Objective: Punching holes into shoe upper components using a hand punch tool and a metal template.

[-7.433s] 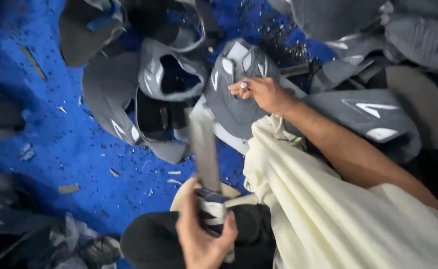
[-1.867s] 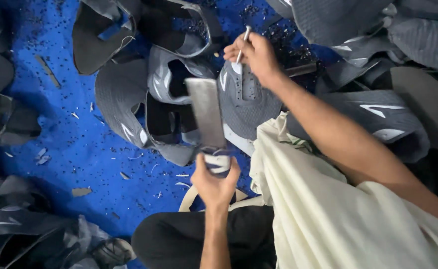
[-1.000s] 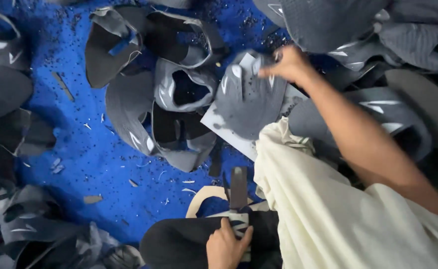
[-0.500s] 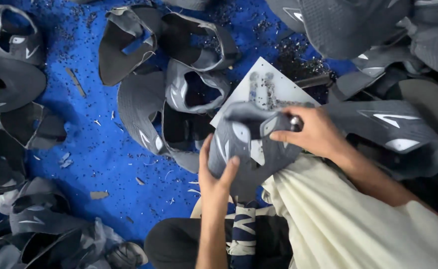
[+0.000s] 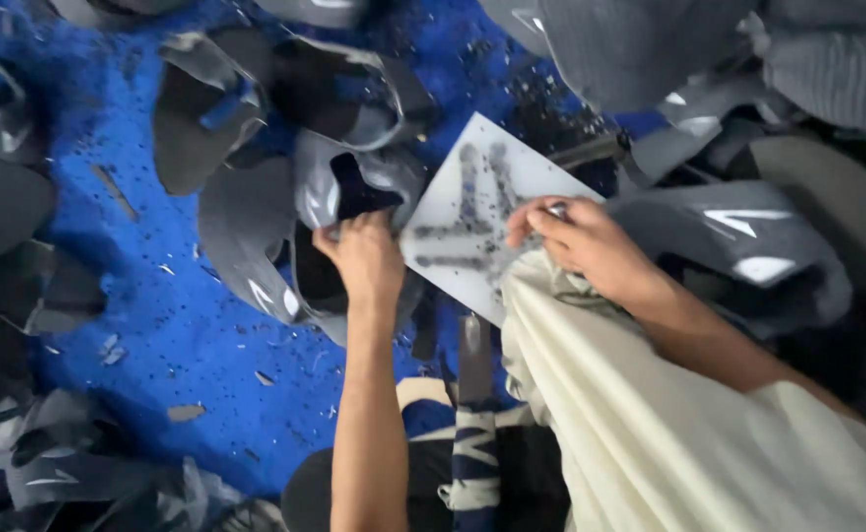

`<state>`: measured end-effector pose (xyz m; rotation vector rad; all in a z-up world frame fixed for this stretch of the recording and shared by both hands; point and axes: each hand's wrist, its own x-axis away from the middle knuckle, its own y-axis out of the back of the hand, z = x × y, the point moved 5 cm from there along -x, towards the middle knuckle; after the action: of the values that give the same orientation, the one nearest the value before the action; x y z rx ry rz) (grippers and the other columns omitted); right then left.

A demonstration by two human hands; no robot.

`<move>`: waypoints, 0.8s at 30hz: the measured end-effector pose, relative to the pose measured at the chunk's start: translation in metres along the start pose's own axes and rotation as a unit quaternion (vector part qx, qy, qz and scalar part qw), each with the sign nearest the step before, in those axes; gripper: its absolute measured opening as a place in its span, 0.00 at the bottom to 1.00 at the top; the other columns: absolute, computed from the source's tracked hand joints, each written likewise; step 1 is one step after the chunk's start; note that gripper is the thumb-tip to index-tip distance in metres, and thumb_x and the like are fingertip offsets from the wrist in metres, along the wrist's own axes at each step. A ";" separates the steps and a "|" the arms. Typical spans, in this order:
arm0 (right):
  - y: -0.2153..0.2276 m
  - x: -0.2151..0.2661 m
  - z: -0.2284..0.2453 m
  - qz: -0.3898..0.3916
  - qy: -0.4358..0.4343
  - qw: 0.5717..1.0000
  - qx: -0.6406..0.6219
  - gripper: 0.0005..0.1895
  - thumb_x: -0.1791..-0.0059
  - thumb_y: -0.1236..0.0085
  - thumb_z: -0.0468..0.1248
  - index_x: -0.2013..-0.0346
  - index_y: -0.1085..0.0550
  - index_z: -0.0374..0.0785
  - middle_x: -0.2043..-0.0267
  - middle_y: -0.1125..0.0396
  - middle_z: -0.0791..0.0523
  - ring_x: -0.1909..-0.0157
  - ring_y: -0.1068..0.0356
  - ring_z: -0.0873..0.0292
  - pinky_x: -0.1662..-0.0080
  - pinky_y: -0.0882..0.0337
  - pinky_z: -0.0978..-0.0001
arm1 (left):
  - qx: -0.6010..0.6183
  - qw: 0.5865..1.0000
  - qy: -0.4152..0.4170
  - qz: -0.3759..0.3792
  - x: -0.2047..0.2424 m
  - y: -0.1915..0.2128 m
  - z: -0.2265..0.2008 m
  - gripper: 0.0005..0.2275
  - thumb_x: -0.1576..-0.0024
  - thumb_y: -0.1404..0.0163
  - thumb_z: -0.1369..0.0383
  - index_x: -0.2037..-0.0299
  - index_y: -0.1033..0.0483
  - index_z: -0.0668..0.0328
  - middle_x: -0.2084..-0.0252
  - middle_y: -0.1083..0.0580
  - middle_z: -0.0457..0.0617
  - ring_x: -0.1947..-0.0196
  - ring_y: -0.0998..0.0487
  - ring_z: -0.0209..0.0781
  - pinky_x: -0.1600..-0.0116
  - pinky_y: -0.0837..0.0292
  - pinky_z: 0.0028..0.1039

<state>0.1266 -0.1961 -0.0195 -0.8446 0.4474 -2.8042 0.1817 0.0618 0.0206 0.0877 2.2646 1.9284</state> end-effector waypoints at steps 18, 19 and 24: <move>0.004 -0.013 0.016 -0.009 -0.021 0.946 0.324 0.16 0.51 0.35 0.38 0.49 0.21 0.40 0.57 0.21 0.49 0.58 0.25 0.53 0.54 0.25 0.59 | 0.543 0.819 0.137 -0.120 0.094 0.072 -0.035 0.43 0.50 0.40 0.71 0.26 0.55 0.62 0.29 0.40 0.55 0.30 0.39 0.48 0.28 0.45 0.37; -0.014 -0.013 0.065 0.043 0.214 0.896 0.386 0.19 0.52 0.37 0.34 0.46 0.22 0.42 0.49 0.24 0.50 0.49 0.25 0.53 0.47 0.26 0.61 | 0.489 0.867 0.075 -0.065 0.065 0.081 -0.040 0.33 0.51 0.41 0.75 0.33 0.41 0.62 0.37 0.33 0.56 0.38 0.31 0.49 0.34 0.37 0.34; -0.004 -0.052 0.133 -0.006 0.499 0.721 0.481 0.23 0.49 0.40 0.29 0.40 0.24 0.45 0.36 0.29 0.51 0.34 0.29 0.52 0.34 0.28 0.62 | 0.351 0.931 -0.074 -0.061 -0.044 0.099 -0.070 0.22 0.52 0.45 0.84 0.46 0.21 0.58 0.51 0.22 0.56 0.50 0.19 0.54 0.45 0.25 0.30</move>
<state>0.2435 -0.2101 0.0609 0.8990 -0.8834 -2.6114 0.2073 0.0031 0.1325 0.1666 2.6498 0.9363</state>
